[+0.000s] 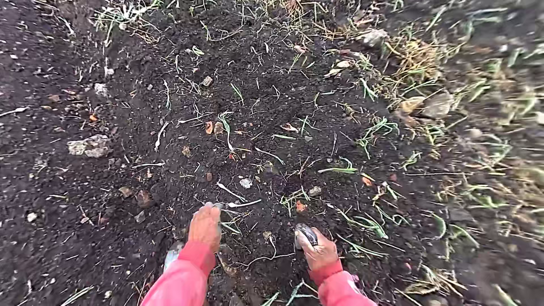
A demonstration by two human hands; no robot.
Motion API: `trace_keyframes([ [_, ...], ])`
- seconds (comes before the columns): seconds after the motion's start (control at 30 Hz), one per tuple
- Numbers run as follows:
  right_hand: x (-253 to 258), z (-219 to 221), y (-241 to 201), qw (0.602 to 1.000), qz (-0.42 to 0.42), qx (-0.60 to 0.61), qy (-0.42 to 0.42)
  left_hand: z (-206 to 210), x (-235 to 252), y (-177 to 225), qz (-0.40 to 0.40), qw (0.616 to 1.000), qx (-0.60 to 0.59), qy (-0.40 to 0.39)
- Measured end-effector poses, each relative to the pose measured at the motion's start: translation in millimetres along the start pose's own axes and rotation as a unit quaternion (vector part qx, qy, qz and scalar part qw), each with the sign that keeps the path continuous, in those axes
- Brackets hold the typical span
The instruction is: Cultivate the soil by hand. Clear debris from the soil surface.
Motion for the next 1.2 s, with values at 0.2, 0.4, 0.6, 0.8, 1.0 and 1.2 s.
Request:
trace_keyframes([
  [0.2, 10, 13, 4, 0.998, 0.018, -0.062, 0.021, 46, 85, 62, 0.186, 0.976, 0.101, -0.053],
  [0.4, 25, 25, 4, 0.996, 0.053, -0.062, 0.023, 22, 99, 49, 0.265, 0.953, 0.096, -0.111],
  [0.6, 33, 25, 6, 0.994, 0.087, -0.054, 0.031, -102, 134, -44, 0.112, 0.985, 0.019, 0.13],
  [0.8, 35, 27, 14, 0.981, 0.188, -0.053, -0.014, -144, 141, -147, -0.098, 0.985, 0.096, 0.101],
  [1.0, 37, 27, 20, 0.969, 0.228, -0.064, -0.064, -57, 89, -5, 0.266, 0.953, -0.003, 0.147],
  [1.2, 20, 26, -14, 0.971, 0.234, -0.004, -0.048, 46, 7, 123, 0.525, 0.838, 0.081, 0.124],
])
Point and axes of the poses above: each hand's wrist, its own x-axis towards the middle knuckle, its own z-axis out of the palm, y = z × x, the point moved 8 cm from there along x, towards the middle knuckle, and after that the axes turned 10 degrees about x, right-handed, at the moved point
